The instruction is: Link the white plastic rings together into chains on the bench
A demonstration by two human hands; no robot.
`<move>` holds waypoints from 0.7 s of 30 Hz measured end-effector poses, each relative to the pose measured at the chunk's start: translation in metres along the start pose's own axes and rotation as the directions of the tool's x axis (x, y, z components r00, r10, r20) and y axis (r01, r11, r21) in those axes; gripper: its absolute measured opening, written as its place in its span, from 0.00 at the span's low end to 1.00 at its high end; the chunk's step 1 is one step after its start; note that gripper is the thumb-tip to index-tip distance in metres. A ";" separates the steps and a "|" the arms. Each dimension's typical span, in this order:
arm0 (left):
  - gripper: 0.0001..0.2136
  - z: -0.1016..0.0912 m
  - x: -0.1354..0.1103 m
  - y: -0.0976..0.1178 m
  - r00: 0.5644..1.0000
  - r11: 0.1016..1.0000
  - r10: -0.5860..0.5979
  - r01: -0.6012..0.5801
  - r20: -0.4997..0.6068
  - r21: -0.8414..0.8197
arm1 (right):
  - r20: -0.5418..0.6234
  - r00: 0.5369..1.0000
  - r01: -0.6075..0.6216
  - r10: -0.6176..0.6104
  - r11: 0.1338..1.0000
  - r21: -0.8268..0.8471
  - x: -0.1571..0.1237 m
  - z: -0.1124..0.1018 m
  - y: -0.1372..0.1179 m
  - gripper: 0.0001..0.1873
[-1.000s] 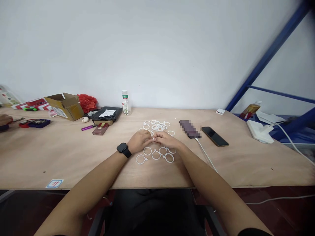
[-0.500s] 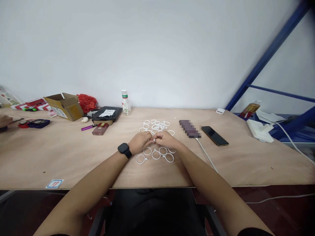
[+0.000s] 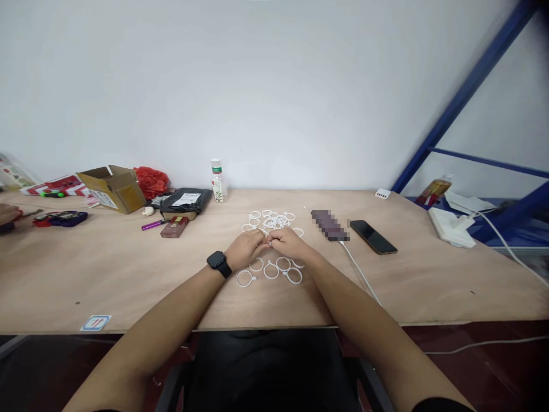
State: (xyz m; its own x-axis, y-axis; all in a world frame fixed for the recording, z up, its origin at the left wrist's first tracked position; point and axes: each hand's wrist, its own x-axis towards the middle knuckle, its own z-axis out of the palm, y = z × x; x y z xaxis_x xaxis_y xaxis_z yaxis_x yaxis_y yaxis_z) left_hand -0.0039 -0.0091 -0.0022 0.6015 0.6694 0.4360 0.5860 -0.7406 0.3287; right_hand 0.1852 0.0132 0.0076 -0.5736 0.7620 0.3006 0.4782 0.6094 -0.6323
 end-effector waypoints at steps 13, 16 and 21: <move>0.13 -0.022 -0.013 -0.021 0.966 0.981 -0.149 0.171 0.210 -0.090 | -0.182 0.982 -0.091 0.045 0.964 -0.251 -0.002 -0.005 0.021 0.27; 0.07 -0.015 -0.013 -0.019 0.959 0.988 -0.128 0.145 0.254 -0.048 | -0.150 0.988 -0.064 0.030 0.971 -0.230 -0.002 -0.003 0.018 0.20; 0.06 -0.013 -0.009 -0.014 0.985 0.989 -0.143 0.145 0.094 -0.011 | -0.018 0.999 0.025 -0.027 0.990 -0.138 -0.002 0.003 0.001 0.12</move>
State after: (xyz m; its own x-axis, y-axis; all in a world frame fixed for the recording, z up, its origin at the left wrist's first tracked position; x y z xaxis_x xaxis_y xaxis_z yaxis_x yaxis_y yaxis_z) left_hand -0.0244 -0.0054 -0.0001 0.5598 0.7708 0.3042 0.6609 -0.6367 0.3972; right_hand 0.1848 0.0118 0.0036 -0.5744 0.7488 0.3307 0.5511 0.6525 -0.5201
